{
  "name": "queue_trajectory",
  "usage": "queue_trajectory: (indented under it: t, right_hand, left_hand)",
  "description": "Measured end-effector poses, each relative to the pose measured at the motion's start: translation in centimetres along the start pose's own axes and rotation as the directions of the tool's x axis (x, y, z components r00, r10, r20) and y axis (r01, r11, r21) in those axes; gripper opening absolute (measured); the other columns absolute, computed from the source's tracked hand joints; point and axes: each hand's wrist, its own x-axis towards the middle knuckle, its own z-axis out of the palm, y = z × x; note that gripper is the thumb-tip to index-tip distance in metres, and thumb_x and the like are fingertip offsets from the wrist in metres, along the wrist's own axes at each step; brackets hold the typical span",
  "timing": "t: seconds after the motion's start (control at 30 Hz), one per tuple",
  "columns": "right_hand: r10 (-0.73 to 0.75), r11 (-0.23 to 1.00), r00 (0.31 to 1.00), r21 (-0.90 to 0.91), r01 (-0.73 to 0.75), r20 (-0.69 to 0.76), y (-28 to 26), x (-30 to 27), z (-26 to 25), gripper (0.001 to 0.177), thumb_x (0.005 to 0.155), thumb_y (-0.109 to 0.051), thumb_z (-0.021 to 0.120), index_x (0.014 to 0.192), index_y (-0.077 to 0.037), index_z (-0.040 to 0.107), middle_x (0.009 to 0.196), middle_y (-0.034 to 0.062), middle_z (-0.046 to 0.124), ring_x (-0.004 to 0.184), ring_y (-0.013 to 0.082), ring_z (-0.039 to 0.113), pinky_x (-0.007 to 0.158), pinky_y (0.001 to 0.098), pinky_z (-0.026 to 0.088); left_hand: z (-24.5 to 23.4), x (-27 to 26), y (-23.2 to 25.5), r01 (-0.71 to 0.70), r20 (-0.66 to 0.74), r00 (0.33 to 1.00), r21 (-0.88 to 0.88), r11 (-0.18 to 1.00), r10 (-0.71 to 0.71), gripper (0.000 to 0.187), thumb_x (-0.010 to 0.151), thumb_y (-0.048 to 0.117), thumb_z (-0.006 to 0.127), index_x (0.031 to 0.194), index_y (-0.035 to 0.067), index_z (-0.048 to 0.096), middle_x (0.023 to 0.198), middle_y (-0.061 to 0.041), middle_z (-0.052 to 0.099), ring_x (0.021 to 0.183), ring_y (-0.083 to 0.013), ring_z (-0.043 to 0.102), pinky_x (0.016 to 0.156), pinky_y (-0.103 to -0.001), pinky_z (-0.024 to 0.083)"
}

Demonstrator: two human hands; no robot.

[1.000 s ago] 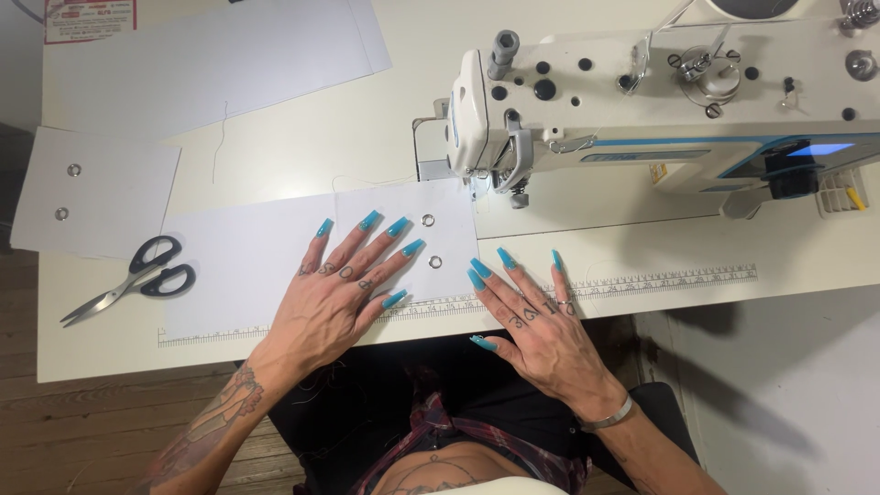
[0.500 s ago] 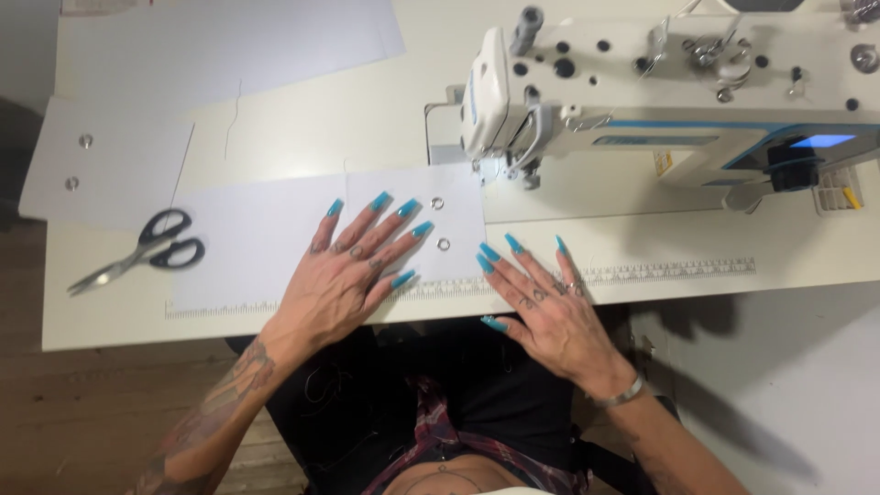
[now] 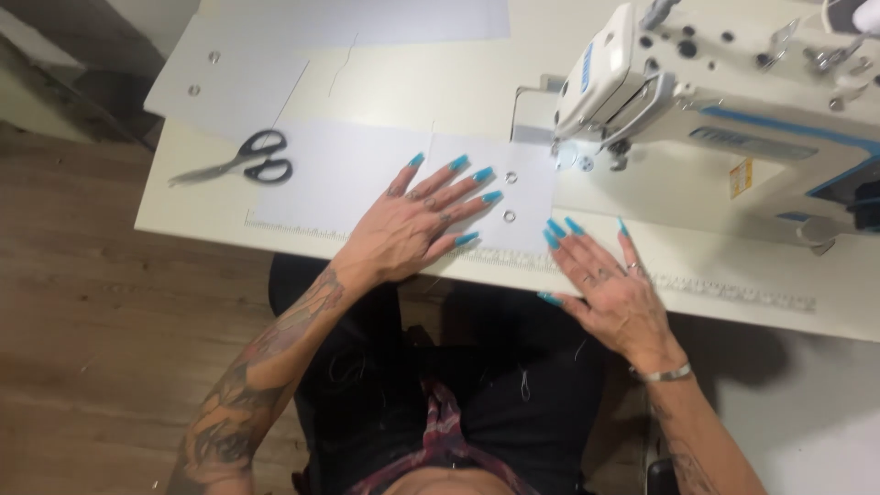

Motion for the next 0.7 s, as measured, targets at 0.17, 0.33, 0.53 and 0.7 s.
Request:
queue_trajectory:
  t: [0.17,0.33,0.53,0.7]
  right_hand:
    - [-0.062,0.998,0.988,-0.039,0.057,-0.140,-1.0,0.2,0.0,0.056,0.084,-0.051,0.034,0.132,-0.023,0.036,0.135,0.0008,0.039,0.123,0.0191,0.038,0.104,0.0519,0.022]
    - [-0.050,0.998,0.985,0.014,0.053,-0.164,-0.4,0.1,0.6,0.062,0.079,-0.052,0.043,0.132,-0.020,0.039,0.135,0.0007,0.041,0.122,0.0195,0.039,0.104,0.0493,0.024]
    - [-0.033,0.996,0.957,0.073,0.056,-0.288,-0.5,0.6,0.0,0.063,0.074,-0.052,0.053,0.125,-0.015,0.048,0.126,0.0045,0.050,0.115,0.0217,0.047,0.103,0.0451,0.028]
    - [-0.021,0.995,0.927,0.087,0.057,-0.375,0.0,0.2,0.2,0.060,0.070,-0.052,0.061,0.115,-0.012,0.056,0.119,0.0063,0.056,0.111,0.0213,0.051,0.100,0.0409,0.032]
  left_hand:
    - [-0.1,-0.8,0.3,-0.066,-0.070,0.995,0.018,0.998,0.067,0.050,0.090,0.044,0.023,0.135,0.025,0.030,0.142,0.001,0.026,0.132,-0.0214,0.019,0.105,-0.051,0.013]
    - [-0.3,-1.1,0.5,-0.002,-0.003,1.000,-0.052,0.999,0.002,0.054,0.088,0.051,0.018,0.135,0.025,0.029,0.142,0.002,0.024,0.133,-0.0180,0.014,0.107,-0.047,0.008]
    - [-0.4,-1.1,0.3,-0.025,-0.048,0.999,-0.031,0.999,0.024,0.054,0.089,0.051,0.020,0.134,0.025,0.031,0.141,0.003,0.025,0.133,-0.0169,0.014,0.107,-0.046,0.009]
    - [0.4,-0.7,0.1,-0.107,-0.165,0.981,-0.047,0.993,0.098,0.050,0.089,0.049,0.030,0.131,0.024,0.037,0.138,-0.001,0.034,0.130,-0.0211,0.023,0.104,-0.050,0.017]
